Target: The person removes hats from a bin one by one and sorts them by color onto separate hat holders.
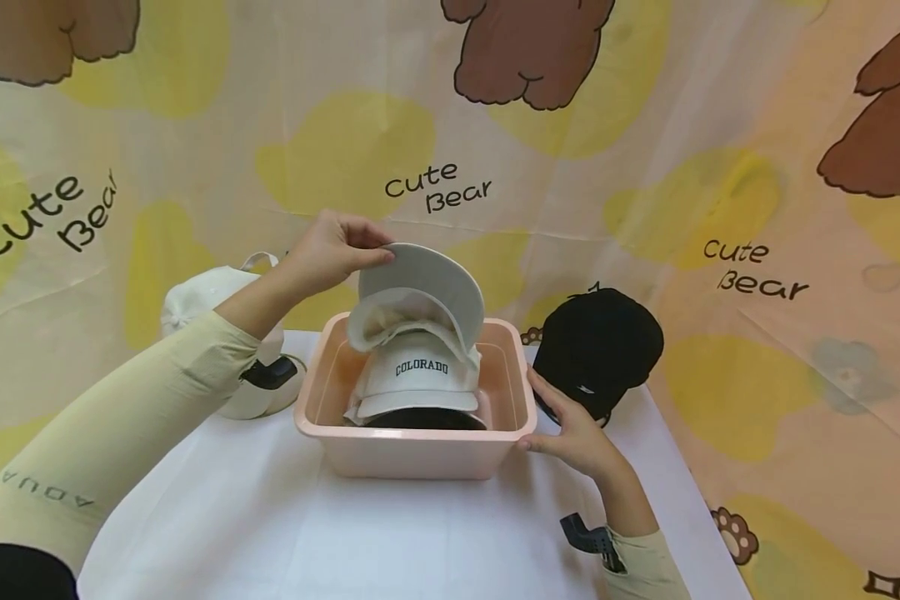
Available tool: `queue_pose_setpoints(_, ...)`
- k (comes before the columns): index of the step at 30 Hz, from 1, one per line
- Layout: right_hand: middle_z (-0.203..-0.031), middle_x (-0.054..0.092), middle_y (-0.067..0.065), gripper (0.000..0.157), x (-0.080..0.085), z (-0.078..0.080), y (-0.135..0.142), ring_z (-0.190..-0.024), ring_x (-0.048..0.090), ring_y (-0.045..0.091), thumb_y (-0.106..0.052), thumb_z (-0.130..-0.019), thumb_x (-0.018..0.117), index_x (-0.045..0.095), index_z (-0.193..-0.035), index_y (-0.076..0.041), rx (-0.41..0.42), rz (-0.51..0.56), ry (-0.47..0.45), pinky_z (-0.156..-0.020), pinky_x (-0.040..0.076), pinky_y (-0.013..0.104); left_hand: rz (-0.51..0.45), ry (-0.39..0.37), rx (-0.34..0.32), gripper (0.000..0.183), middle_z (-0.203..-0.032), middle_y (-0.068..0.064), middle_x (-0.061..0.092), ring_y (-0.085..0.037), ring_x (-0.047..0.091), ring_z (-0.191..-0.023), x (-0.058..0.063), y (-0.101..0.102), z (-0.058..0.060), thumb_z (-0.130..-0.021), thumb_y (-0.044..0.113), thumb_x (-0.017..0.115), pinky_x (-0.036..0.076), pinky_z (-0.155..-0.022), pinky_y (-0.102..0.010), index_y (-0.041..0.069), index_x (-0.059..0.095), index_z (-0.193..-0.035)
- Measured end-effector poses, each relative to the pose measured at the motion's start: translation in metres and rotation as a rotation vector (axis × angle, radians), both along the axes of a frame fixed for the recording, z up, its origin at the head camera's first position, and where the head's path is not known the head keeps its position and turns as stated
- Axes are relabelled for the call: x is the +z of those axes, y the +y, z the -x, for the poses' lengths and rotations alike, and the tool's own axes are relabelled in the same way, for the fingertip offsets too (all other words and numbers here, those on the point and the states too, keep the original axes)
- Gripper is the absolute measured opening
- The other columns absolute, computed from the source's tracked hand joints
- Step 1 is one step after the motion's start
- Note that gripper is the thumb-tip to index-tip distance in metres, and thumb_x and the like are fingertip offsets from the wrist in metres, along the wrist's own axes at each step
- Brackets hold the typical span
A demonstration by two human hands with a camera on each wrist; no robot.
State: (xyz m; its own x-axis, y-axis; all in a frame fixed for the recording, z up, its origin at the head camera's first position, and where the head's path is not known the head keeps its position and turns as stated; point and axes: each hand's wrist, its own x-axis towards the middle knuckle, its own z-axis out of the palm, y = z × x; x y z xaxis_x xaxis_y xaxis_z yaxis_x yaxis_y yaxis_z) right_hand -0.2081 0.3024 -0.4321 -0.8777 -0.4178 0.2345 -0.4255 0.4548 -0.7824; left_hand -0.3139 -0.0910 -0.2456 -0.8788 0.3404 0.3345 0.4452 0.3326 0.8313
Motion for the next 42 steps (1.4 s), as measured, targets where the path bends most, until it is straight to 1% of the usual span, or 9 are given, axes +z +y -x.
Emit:
queue_pose_setpoints(11,-0.167,0.031,0.01,0.104,-0.007,-0.001,-0.007,-0.15,0.027,0.049,-0.025,-0.078,0.09,0.03,-0.163,-0.02,0.014,-0.015,0.025,-0.106,0.031,0.077,-0.092,0.062,0.022,0.016,-0.091,-0.003,0.079,-0.008,0.073,-0.082,0.01,-0.015,-0.015,-0.087,0.006,0.081,0.06,-0.074,-0.019,0.002,0.079,-0.103)
queue_pose_setpoints(16,-0.166,0.031,0.012,0.105,-0.007,-0.003,-0.008,-0.15,0.028,0.05,-0.022,-0.077,0.091,0.03,-0.163,-0.018,0.01,-0.018,0.026,-0.106,0.032,0.077,-0.103,0.098,0.016,0.014,-0.09,-0.005,0.078,-0.009,0.071,-0.079,0.015,-0.022,-0.024,-0.087,0.005,0.08,0.059,-0.073,-0.019,0.001,0.077,-0.101)
queue_pose_setpoints(21,-0.166,0.031,0.014,0.105,-0.007,-0.004,-0.009,-0.15,0.027,0.05,-0.018,-0.077,0.09,0.03,-0.163,-0.016,0.015,-0.013,0.023,-0.107,0.032,0.076,-0.103,0.118,0.04,0.013,-0.086,-0.002,0.077,-0.011,0.07,-0.075,0.017,-0.032,-0.033,-0.088,0.007,0.081,0.057,-0.068,-0.02,0.003,0.077,-0.099)
queue_pose_setpoints(23,-0.166,0.031,0.014,0.105,-0.006,-0.004,-0.01,-0.15,0.027,0.049,-0.017,-0.077,0.09,0.03,-0.162,-0.015,0.016,-0.01,0.023,-0.107,0.032,0.075,-0.113,0.13,0.052,0.012,-0.084,0.0,0.077,-0.014,0.07,-0.075,0.017,-0.037,-0.037,-0.088,0.008,0.081,0.056,-0.066,-0.02,0.004,0.077,-0.098)
queue_pose_setpoints(28,-0.166,0.031,0.013,0.105,-0.006,0.001,-0.011,-0.15,0.027,0.049,-0.017,-0.076,0.091,0.03,-0.162,-0.015,0.026,-0.005,0.029,-0.107,0.032,0.076,-0.145,0.176,0.08,0.009,-0.083,0.001,0.077,-0.023,0.072,-0.076,0.021,-0.053,-0.04,-0.089,0.007,0.079,0.058,-0.066,-0.02,0.003,0.078,-0.097)
queue_pose_setpoints(31,-0.166,0.031,0.011,0.105,-0.006,0.004,-0.012,-0.151,0.027,0.048,-0.017,-0.076,0.091,0.03,-0.163,-0.018,0.022,-0.002,0.037,-0.107,0.032,0.076,-0.191,0.218,0.087,0.005,-0.082,0.002,0.077,-0.02,0.072,-0.073,0.025,-0.06,-0.04,-0.088,0.004,0.079,0.058,-0.065,-0.019,0.005,0.079,-0.093)
queue_pose_setpoints(36,-0.167,0.031,0.008,0.105,-0.007,0.002,-0.009,-0.151,0.027,0.048,-0.018,-0.077,0.09,0.03,-0.163,-0.021,-0.007,-0.006,0.028,-0.106,0.032,0.077,-0.288,0.259,0.047,0.006,-0.086,-0.001,0.079,-0.017,0.074,-0.073,0.031,-0.065,-0.042,-0.086,-0.004,0.079,0.061,-0.069,-0.02,0.0,0.078,-0.09)
queue_pose_setpoints(38,-0.167,0.03,0.009,0.106,-0.007,-0.001,-0.007,-0.15,0.027,0.049,-0.015,-0.077,0.09,0.029,-0.163,-0.018,-0.009,-0.003,0.034,-0.105,0.031,0.079,-0.307,0.263,0.037,0.006,-0.088,-0.002,0.08,-0.016,0.075,-0.074,0.033,-0.067,-0.043,-0.085,-0.005,0.078,0.061,-0.069,-0.02,0.0,0.078,-0.09)
queue_pose_setpoints(42,-0.166,0.031,0.011,0.106,-0.005,-0.004,-0.005,-0.149,0.026,0.051,-0.01,-0.075,0.09,0.031,-0.162,-0.016,-0.014,-0.007,0.048,-0.104,0.029,0.081,-0.312,0.296,0.057,0.008,-0.089,-0.001,0.08,-0.016,0.074,-0.074,0.035,-0.076,-0.045,-0.086,-0.005,0.077,0.06,-0.068,-0.019,0.001,0.079,-0.09)
